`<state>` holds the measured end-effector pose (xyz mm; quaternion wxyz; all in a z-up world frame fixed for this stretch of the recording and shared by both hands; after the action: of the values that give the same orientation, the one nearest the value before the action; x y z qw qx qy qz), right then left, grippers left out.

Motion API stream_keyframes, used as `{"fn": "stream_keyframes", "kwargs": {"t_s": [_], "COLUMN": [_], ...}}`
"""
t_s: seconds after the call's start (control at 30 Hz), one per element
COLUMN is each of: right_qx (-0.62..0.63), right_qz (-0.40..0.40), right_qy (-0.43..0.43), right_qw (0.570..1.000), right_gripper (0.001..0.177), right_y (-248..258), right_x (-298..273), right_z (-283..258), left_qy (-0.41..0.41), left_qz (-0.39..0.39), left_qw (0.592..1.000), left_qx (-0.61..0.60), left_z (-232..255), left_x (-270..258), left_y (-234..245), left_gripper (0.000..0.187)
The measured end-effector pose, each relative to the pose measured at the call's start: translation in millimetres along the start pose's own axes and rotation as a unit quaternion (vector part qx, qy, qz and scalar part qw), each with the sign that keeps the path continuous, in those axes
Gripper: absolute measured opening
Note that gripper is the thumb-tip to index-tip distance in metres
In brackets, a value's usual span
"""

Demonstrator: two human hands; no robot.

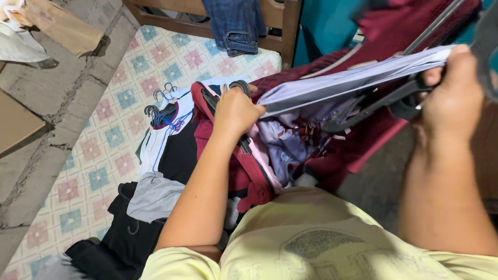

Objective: The person picks up shirts from a pile on a bed, places them on hangers, and hangs them in a wardrobe. The person handles multiple shirts and hangers, moving between the bed and the wardrobe.

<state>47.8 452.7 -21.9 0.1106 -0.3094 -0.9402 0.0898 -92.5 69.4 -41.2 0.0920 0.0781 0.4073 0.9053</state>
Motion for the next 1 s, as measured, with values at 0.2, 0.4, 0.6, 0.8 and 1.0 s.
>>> {"fn": "stream_keyframes", "kwargs": {"t_s": [0.2, 0.4, 0.6, 0.8, 1.0], "right_qx": [0.08, 0.066, 0.163, 0.294, 0.214], "right_qz": [-0.003, -0.02, -0.163, -0.19, -0.159], "right_qy": [-0.062, -0.145, -0.148, -0.191, -0.097], "right_qw": [0.995, 0.987, 0.962, 0.917, 0.959], "right_gripper": [0.012, 0.021, 0.019, 0.031, 0.029], "right_y": [-27.4, -19.1, 4.0, -16.3, -46.8], "right_x": [-16.2, -13.1, -8.4, -22.9, -33.3], "right_z": [39.7, 62.2, 32.8, 51.9, 46.3], "left_qy": [-0.011, -0.067, -0.061, -0.076, -0.047], "left_qz": [0.117, -0.009, -0.12, -0.06, -0.026], "left_qw": [0.992, 0.981, 0.984, 0.975, 0.985], "left_qx": [-0.037, -0.182, -0.116, -0.201, -0.166], "left_z": [-7.2, 4.6, 23.2, 47.5, 50.9], "left_x": [16.1, 34.4, 23.2, 17.4, 5.1], "left_y": [18.9, 9.1, 6.4, -3.5, -3.7], "left_gripper": [0.025, 0.021, 0.024, 0.023, 0.032]}}
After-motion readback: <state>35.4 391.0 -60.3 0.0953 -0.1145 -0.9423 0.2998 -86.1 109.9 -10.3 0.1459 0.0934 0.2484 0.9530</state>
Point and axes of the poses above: each hand's wrist, its own x-axis towards the middle knuckle, its own y-axis out of the back of the hand, z = x × y, the point moved 9 cm from there along x, towards the middle knuckle, and after that the axes turned 2 degrees about -y, right-handed, at the moved point
